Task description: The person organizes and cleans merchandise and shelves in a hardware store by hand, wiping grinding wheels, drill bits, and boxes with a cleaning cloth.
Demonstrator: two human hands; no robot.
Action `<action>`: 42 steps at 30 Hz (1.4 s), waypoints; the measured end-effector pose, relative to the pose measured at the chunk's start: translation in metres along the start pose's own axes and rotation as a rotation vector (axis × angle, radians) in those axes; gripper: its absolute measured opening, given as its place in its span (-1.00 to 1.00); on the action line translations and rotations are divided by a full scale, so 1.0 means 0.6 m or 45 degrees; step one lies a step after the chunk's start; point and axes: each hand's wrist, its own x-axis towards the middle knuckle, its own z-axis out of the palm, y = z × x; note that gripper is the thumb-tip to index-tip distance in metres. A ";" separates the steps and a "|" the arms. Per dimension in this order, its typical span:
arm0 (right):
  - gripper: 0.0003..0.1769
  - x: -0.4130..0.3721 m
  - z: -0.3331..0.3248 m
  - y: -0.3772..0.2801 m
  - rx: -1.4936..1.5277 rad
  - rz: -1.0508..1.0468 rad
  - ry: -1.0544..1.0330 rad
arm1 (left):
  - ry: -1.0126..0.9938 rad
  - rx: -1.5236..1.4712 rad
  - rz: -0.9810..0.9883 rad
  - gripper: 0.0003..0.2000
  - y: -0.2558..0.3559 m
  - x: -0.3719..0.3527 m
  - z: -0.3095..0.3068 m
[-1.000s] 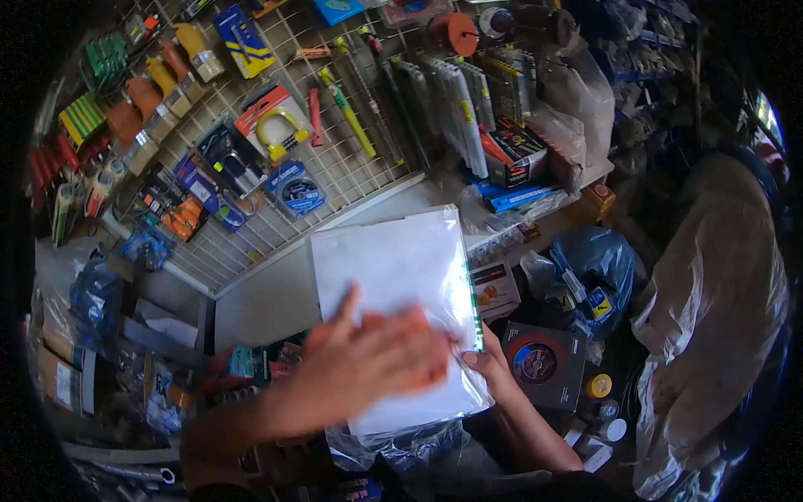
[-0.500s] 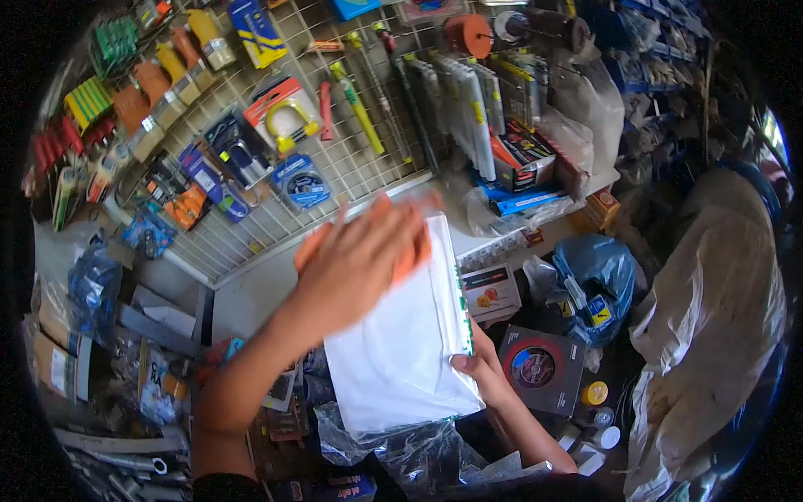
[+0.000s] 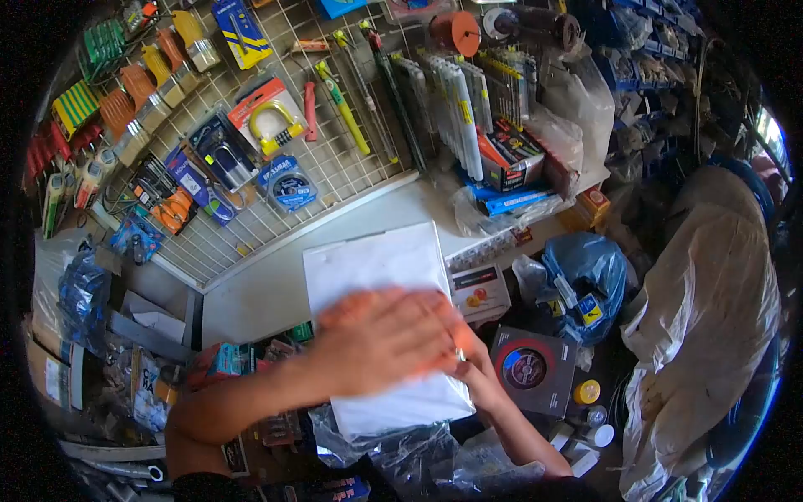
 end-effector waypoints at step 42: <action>0.03 0.004 -0.109 0.066 0.043 0.147 0.277 | 0.439 -2.418 -1.351 -0.47 -0.016 -0.061 0.207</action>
